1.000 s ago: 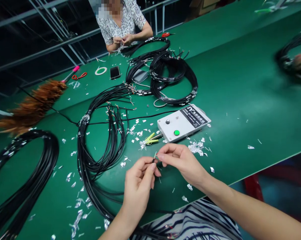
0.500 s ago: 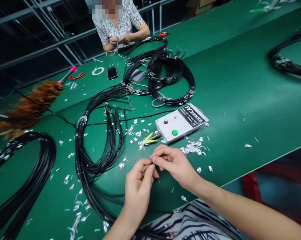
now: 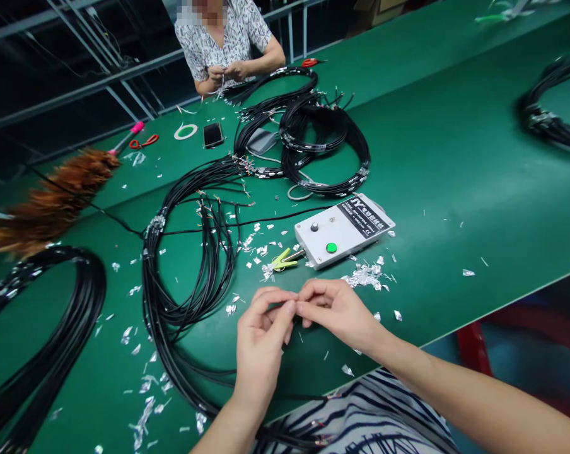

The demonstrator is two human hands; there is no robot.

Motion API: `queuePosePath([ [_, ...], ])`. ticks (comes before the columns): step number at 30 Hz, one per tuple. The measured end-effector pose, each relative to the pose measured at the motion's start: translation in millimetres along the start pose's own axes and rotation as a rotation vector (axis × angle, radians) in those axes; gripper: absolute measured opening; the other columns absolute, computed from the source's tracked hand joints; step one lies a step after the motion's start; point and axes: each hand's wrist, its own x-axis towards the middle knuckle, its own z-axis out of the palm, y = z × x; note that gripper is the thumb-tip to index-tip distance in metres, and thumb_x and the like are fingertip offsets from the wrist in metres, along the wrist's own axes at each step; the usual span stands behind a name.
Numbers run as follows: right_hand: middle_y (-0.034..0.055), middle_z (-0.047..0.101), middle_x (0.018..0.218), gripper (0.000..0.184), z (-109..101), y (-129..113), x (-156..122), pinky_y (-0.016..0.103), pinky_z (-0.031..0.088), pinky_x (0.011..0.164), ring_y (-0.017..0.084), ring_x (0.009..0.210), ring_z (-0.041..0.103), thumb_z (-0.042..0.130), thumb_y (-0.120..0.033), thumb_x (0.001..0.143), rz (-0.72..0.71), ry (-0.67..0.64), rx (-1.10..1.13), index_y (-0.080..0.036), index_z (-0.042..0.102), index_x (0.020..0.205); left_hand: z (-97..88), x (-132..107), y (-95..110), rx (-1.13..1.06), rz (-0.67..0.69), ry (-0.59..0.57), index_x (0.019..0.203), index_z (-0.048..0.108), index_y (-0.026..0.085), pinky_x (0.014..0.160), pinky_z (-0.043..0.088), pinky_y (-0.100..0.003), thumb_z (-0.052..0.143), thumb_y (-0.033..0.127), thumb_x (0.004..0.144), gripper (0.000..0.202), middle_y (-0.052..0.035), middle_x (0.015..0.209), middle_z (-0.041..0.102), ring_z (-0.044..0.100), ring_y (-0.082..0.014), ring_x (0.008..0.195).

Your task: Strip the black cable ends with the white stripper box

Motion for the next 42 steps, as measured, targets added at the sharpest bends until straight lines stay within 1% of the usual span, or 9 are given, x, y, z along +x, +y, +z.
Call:
queuePosePath([
  [4, -0.0004, 0.063, 0.069, 0.018, -1, -3, -3, 0.025, 0.047, 0.055, 0.012, 0.058, 0.059, 0.068, -0.033, 0.080, -0.164, -0.008, -0.259, -0.018, 0.065, 0.072, -2.5, -3, -9, 0.154, 0.105, 0.133, 0.081, 0.066, 0.017, 0.046, 0.041, -0.021, 0.064, 0.026, 0.086, 0.010, -0.0015, 0.084, 0.060, 0.049, -0.0066, 0.050],
  [9, 0.0022, 0.063, 0.077, 0.016, -6, -5, -4, 0.028, 0.044, 0.062, 0.014, 0.068, 0.059, 0.054, -0.020, 0.090, -0.402, -0.026, -0.741, -0.019, 0.066, 0.078, -12.7, -7, -10, 0.598, 0.392, 0.016, 0.078, 0.063, 0.020, 0.071, 0.049, -0.027, 0.050, 0.014, 0.089, 0.018, -0.0030, 0.078, 0.062, 0.061, -0.0163, 0.076],
  [17, 0.0086, 0.071, 0.099, 0.023, -17, -13, 3, 0.033, 0.035, 0.072, 0.022, 0.086, 0.063, 0.062, -0.034, 0.093, -0.729, -0.067, -1.331, -0.016, 0.066, 0.106, -22.0, 5, -9, 0.323, -0.043, -0.052, 0.075, 0.057, 0.017, 0.048, 0.034, -0.020, 0.055, 0.032, 0.088, 0.019, 0.0031, 0.061, 0.049, 0.044, -0.0102, 0.052],
  [22, -0.0013, 0.065, 0.066, 0.027, -9, -12, 12, 0.032, 0.026, 0.064, 0.016, 0.063, 0.054, 0.055, -0.022, 0.096, -0.928, -0.172, -1.511, -0.019, 0.064, 0.071, -26.8, 7, -9, 0.498, 0.078, -0.166, 0.074, 0.054, 0.018, 0.050, 0.035, -0.021, 0.048, 0.027, 0.092, 0.020, 0.0022, 0.063, 0.050, 0.045, -0.0112, 0.054],
  [26, -0.0026, 0.065, 0.064, 0.030, -10, -11, 14, 0.032, 0.024, 0.064, 0.015, 0.061, 0.052, 0.052, -0.020, 0.097, -0.917, -0.213, -1.513, -0.019, 0.063, 0.069, -35.9, 4, -14, 0.843, 0.473, -0.204, 0.081, 0.060, 0.019, 0.060, 0.042, -0.025, 0.039, 0.013, 0.092, 0.025, -0.0013, 0.071, 0.056, 0.052, -0.0144, 0.062],
  [28, -0.0020, 0.067, 0.067, 0.030, -13, -16, 17, 0.032, 0.024, 0.064, 0.015, 0.064, 0.053, 0.052, -0.022, 0.098, -0.896, -0.199, -1.515, -0.019, 0.065, 0.071, -41.0, 8, -16, 0.870, 0.552, -0.185, 0.084, 0.061, 0.020, 0.061, 0.042, -0.025, 0.039, 0.012, 0.093, 0.025, -0.0011, 0.070, 0.056, 0.052, -0.0145, 0.062],
  [35, 0.0079, 0.072, 0.106, 0.012, -20, -43, 53, 0.035, 0.027, 0.075, 0.024, 0.100, 0.055, 0.069, -0.024, 0.087, -0.861, -0.041, -1.786, -0.016, 0.069, 0.096, -50.9, 43, -14, 0.516, 0.146, -0.033, 0.080, 0.056, 0.019, 0.054, 0.039, -0.022, 0.049, 0.026, 0.091, 0.015, 0.0026, 0.063, 0.051, 0.049, -0.0123, 0.058],
  [38, 0.0057, 0.071, 0.093, 0.002, -16, -44, 67, 0.035, 0.026, 0.075, 0.023, 0.094, 0.055, 0.066, -0.015, 0.087, -0.775, -0.095, -1.902, -0.016, 0.067, 0.087, -48.3, 54, -16, 0.445, 0.090, -0.034, 0.078, 0.055, 0.019, 0.054, 0.038, -0.022, 0.051, 0.029, 0.089, 0.015, 0.0026, 0.062, 0.051, 0.049, -0.0123, 0.058],
  [42, 0.0016, 0.066, 0.075, 0.018, -14, -41, 74, 0.035, 0.024, 0.074, 0.020, 0.085, 0.054, 0.060, -0.009, 0.088, -0.727, -0.136, -1.951, -0.018, 0.064, 0.074, -44.5, 62, -22, 0.436, 0.053, -0.025, 0.076, 0.055, 0.019, 0.053, 0.036, -0.022, 0.052, 0.029, 0.086, 0.015, 0.0030, 0.060, 0.050, 0.047, -0.0122, 0.056],
])
